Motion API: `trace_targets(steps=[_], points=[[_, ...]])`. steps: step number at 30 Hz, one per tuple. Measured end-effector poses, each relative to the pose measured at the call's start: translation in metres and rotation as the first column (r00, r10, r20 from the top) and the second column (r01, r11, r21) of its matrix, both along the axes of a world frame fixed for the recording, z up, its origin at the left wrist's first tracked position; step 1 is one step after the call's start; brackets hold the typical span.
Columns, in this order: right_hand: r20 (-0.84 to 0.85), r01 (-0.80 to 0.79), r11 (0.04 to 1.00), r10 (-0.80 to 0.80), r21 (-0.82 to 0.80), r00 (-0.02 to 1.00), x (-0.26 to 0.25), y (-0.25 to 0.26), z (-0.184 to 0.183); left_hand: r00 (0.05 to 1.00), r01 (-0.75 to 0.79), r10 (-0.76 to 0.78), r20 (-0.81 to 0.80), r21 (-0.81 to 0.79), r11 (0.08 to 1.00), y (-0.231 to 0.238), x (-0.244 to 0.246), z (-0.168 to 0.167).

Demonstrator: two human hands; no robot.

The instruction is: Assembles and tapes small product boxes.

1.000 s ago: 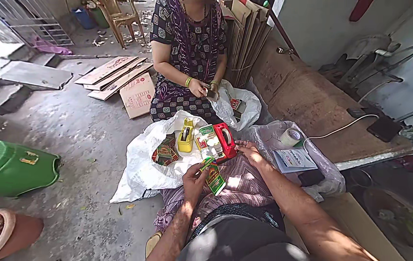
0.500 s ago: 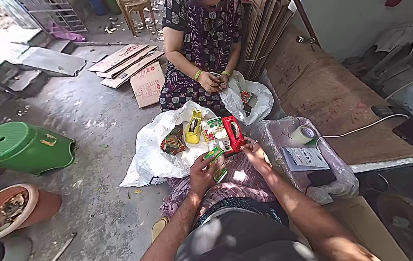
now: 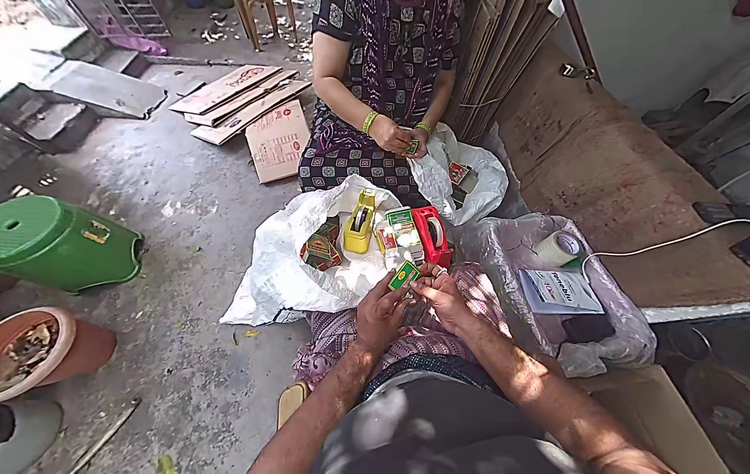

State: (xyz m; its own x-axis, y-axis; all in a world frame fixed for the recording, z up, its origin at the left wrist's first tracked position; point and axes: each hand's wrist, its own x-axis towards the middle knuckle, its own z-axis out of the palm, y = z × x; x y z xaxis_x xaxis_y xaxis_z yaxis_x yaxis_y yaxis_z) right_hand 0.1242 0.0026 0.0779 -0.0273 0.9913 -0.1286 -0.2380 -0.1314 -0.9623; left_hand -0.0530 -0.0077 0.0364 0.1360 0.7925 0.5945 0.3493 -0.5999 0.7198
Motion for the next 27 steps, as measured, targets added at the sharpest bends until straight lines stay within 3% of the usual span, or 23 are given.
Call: trace_targets(steps=[5, 8, 10, 13, 14, 16, 19, 22, 24, 25, 27], points=[[0.005, 0.049, 0.986, -0.049, -0.159, 0.999, -0.002, -0.002, 0.003, 0.998, 0.058, -0.058, 0.027, 0.003, 0.998, 0.0, 0.0, 0.0], [0.026, -0.017, 0.996, 0.019, -0.085, 0.999, 0.0, -0.004, 0.001, 0.98, 0.094, -0.078, 0.181, -0.08, 0.992, -0.003, 0.0, 0.007], [0.221, -0.001, 0.997, -0.015, 0.071, 0.975, 0.003, -0.004, 0.002, 0.936, 0.135, -0.073, 0.343, -0.16, 0.978, -0.004, 0.004, 0.011], [0.592, -0.014, 0.945, -0.193, 0.326, 0.783, 0.016, 0.001, -0.008, 0.785, 0.236, -0.031, 0.618, -0.252, 0.938, -0.004, 0.008, 0.022], [0.594, -0.053, 0.924, -0.198, 0.378, 0.78, 0.022, 0.002, -0.013, 0.752, 0.258, -0.026, 0.659, -0.258, 0.931, -0.004, 0.008, 0.025], [0.463, -0.144, 0.912, -0.055, 0.385, 0.884, 0.031, 0.003, -0.02, 0.703, 0.299, -0.021, 0.711, -0.269, 0.916, 0.0, 0.005, 0.028], [0.114, -0.104, 0.982, 0.087, 0.156, 0.99, 0.034, -0.001, -0.023, 0.699, 0.333, 0.032, 0.714, -0.364, 0.87, 0.001, 0.001, 0.026], [0.022, 0.226, 0.974, -0.225, -0.012, 0.974, 0.019, 0.006, -0.018, 0.771, 0.145, 0.187, 0.608, -0.454, 0.879, 0.002, 0.001, 0.016], [0.069, 0.476, 0.875, -0.471, -0.09, 0.88, 0.003, 0.026, -0.011, 0.817, -0.009, 0.269, 0.509, -0.456, 0.89, 0.005, -0.001, 0.008], [0.093, 0.533, 0.842, -0.527, -0.08, 0.845, -0.003, 0.037, -0.01, 0.837, -0.044, 0.269, 0.477, -0.431, 0.901, 0.006, -0.002, 0.005], [0.115, 0.492, 0.87, -0.491, 0.021, 0.864, -0.018, 0.054, -0.01, 0.879, -0.03, 0.189, 0.438, -0.343, 0.939, 0.008, -0.005, 0.001]])
